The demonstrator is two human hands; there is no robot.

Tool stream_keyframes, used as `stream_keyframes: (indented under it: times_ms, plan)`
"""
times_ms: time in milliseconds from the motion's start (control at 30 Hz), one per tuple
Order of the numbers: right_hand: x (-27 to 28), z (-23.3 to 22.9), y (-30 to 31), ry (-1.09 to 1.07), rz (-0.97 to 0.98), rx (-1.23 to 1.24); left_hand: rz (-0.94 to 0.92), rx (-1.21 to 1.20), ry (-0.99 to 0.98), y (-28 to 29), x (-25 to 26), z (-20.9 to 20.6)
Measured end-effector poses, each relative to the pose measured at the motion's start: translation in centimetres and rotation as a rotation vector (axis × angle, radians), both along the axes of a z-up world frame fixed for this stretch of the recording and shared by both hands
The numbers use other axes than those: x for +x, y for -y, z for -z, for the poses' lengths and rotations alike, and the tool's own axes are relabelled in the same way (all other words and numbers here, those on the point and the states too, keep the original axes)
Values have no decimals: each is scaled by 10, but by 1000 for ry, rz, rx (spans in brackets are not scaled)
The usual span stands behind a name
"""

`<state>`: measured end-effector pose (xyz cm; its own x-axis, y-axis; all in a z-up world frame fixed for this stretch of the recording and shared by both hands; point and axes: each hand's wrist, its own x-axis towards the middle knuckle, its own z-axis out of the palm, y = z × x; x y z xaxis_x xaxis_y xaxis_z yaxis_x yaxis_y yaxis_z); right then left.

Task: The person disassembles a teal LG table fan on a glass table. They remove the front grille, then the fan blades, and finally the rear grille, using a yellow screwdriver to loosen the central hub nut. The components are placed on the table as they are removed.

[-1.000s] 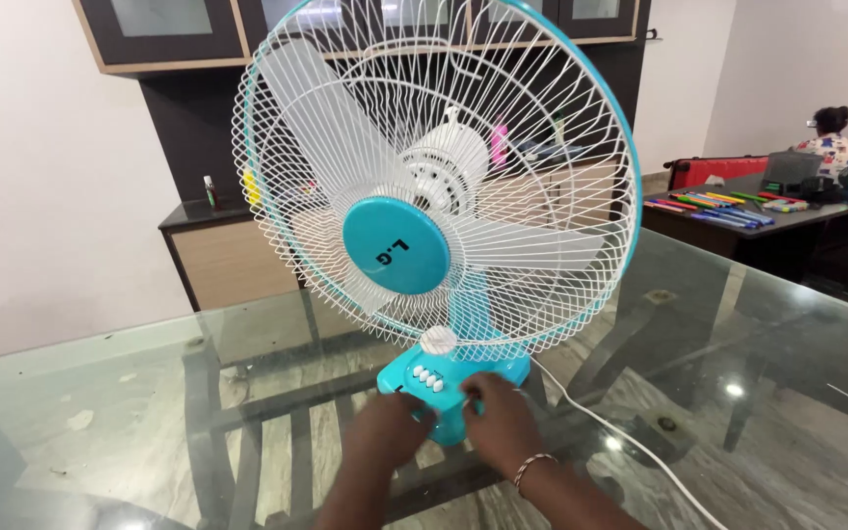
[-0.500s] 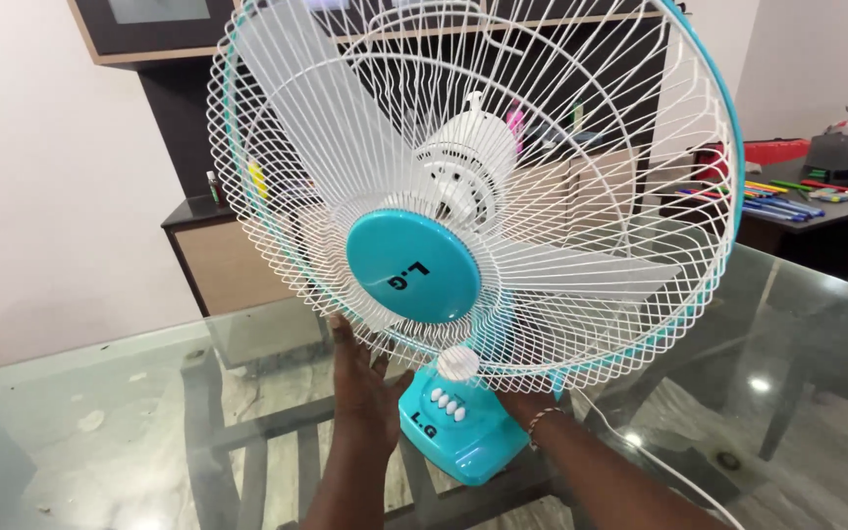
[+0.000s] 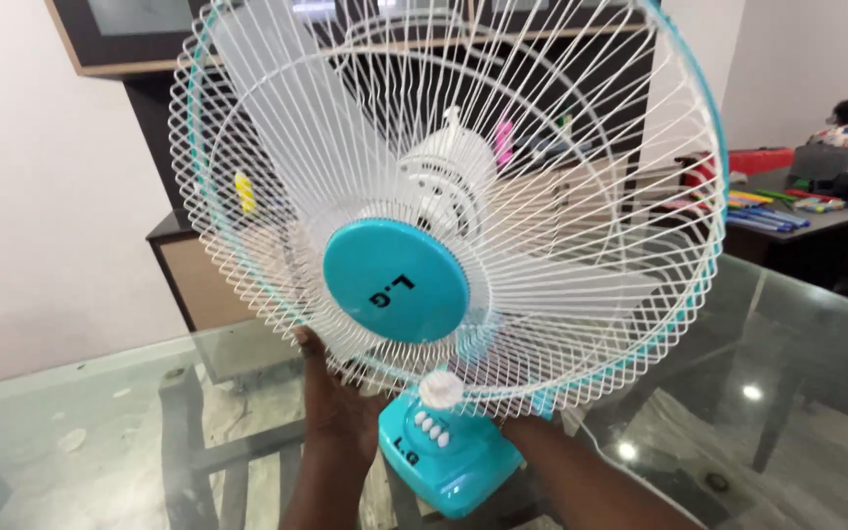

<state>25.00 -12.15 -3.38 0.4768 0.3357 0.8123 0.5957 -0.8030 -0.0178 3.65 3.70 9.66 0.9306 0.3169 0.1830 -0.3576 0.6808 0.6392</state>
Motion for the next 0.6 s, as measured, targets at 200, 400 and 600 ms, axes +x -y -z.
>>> stream_keyframes:
  times_ms: [200,400,600]
  plan:
    - [-13,6,-1,-74,-27,-49,-134,108,44,-11,-11,4]
    - [-14,-12,22,-242,-128,-183,-216,-46,-61,-9,-38,14]
    - [-21,-37,50,-390,-264,-352,-272,-12,-1,4,-92,14]
